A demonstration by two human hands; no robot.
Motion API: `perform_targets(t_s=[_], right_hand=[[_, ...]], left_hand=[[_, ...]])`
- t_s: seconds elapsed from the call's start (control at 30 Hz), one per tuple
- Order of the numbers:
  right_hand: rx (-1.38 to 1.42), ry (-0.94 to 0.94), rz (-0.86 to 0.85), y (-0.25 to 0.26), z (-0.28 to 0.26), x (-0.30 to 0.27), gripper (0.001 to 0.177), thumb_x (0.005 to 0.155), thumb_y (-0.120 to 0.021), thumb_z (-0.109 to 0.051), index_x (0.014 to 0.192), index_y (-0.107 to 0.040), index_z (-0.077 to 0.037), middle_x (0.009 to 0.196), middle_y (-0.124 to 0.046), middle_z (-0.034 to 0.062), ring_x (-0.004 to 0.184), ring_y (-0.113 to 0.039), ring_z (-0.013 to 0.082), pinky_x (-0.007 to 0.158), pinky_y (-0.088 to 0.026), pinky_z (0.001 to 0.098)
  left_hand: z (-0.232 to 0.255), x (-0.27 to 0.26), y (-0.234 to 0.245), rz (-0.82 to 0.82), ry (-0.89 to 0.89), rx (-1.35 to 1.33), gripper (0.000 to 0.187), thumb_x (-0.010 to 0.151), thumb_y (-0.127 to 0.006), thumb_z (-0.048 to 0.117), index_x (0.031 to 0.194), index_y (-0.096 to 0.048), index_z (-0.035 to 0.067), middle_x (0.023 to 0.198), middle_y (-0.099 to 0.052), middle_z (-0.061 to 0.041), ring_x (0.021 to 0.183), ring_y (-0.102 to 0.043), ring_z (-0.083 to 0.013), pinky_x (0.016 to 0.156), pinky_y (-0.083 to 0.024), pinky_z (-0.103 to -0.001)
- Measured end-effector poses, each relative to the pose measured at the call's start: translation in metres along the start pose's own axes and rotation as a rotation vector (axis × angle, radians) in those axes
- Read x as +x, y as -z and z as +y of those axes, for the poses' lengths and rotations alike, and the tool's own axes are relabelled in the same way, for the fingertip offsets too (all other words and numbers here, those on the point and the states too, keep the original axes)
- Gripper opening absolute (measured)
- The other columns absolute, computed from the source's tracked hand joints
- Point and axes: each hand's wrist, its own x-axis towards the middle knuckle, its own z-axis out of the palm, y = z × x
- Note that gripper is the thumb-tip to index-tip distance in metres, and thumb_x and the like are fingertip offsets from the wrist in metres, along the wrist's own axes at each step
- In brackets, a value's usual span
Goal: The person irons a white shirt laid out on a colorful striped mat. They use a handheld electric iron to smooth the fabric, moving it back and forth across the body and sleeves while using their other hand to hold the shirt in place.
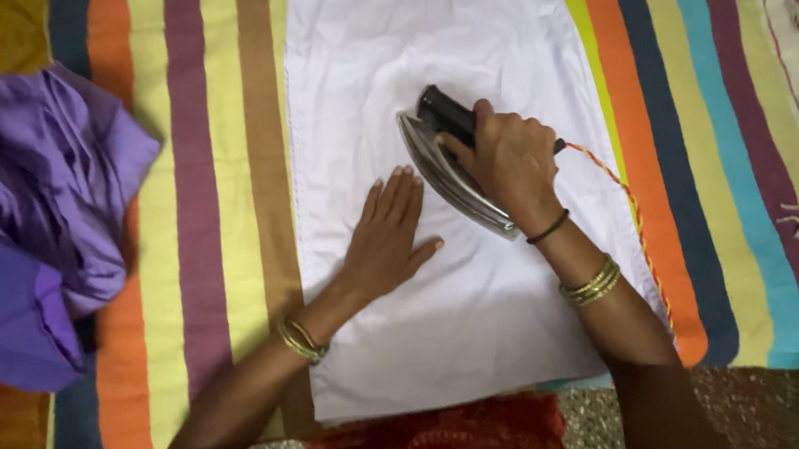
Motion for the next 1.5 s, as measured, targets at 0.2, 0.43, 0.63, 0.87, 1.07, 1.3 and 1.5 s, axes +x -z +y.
perform_targets(t_s=[0.2, 0.43, 0.63, 0.87, 1.07, 1.3, 1.5], right_hand=[[0.009, 0.016, 0.054, -0.034, -0.013, 0.06, 0.055, 0.09, -0.075, -0.058, 0.086, -0.066, -0.004, 0.06, -0.066, 0.0166, 0.052, -0.068, 0.0345, 0.048, -0.052, 0.0456], [-0.06, 0.009, 0.162, -0.08, -0.038, 0.138, 0.055, 0.089, -0.074, -0.06, 0.088, -0.067, -0.005, 0.068, -0.07, 0.0145, 0.059, -0.07, 0.0321, 0.052, -0.053, 0.0442], [0.001, -0.108, 0.076, -0.102, -0.058, 0.193, 0.052, 0.086, -0.074, -0.058, 0.089, -0.067, -0.007, 0.077, -0.073, 0.0137, 0.071, -0.073, 0.0342, 0.063, -0.055, 0.0458], [0.015, -0.08, 0.234, -0.131, -0.061, 0.236, 0.047, 0.082, -0.078, -0.053, 0.086, -0.068, -0.007, 0.08, -0.073, 0.0133, 0.074, -0.072, 0.0344, 0.064, -0.053, 0.0474], [-0.002, 0.068, 0.436, -0.158, -0.051, 0.268, 0.047, 0.081, -0.083, -0.051, 0.081, -0.068, -0.007, 0.074, -0.07, 0.0125, 0.066, -0.069, 0.033, 0.059, -0.051, 0.0473], [-0.025, 0.101, 0.431, -0.175, -0.046, 0.301, 0.047, 0.081, -0.083, -0.052, 0.078, -0.068, -0.007, 0.071, -0.069, 0.0115, 0.063, -0.069, 0.0312, 0.056, -0.052, 0.045], [0.03, 0.116, 0.51, -0.197, -0.039, 0.315, 0.047, 0.076, -0.084, -0.052, 0.08, -0.067, -0.008, 0.075, -0.07, 0.0104, 0.066, -0.071, 0.0307, 0.059, -0.056, 0.0439]], left_hand=[[-0.022, 0.006, 0.011, 0.103, 0.132, 0.02, 0.093, 0.099, -0.055, 0.053, 0.152, -0.023, -0.016, 0.161, -0.021, -0.035, 0.153, -0.012, -0.0425, 0.122, -0.008, -0.056], [-0.044, 0.01, 0.016, 0.077, 0.166, 0.008, 0.088, 0.101, -0.051, 0.051, 0.154, -0.024, -0.013, 0.163, -0.021, -0.032, 0.155, -0.012, -0.0397, 0.125, -0.007, -0.052], [-0.044, 0.012, 0.021, 0.079, 0.162, -0.006, 0.085, 0.102, -0.05, 0.05, 0.153, -0.026, -0.012, 0.163, -0.023, -0.031, 0.155, -0.013, -0.0389, 0.124, -0.007, -0.051], [-0.053, 0.018, 0.026, 0.083, 0.161, 0.002, 0.08, 0.102, -0.05, 0.048, 0.154, -0.028, -0.009, 0.163, -0.025, -0.027, 0.155, -0.015, -0.0364, 0.125, -0.008, -0.05], [-0.055, 0.02, 0.027, 0.134, 0.146, -0.008, 0.079, 0.102, -0.051, 0.048, 0.154, -0.032, -0.009, 0.163, -0.028, -0.027, 0.155, -0.017, -0.0357, 0.125, -0.01, -0.05], [-0.054, 0.021, 0.03, 0.145, 0.154, -0.021, 0.077, 0.102, -0.053, 0.047, 0.154, -0.035, -0.007, 0.163, -0.03, -0.027, 0.155, -0.02, -0.0353, 0.126, -0.011, -0.049], [-0.056, 0.022, 0.031, 0.144, 0.156, -0.043, 0.078, 0.099, -0.056, 0.046, 0.153, -0.035, -0.006, 0.162, -0.029, -0.026, 0.154, -0.021, -0.036, 0.124, -0.01, -0.05]])
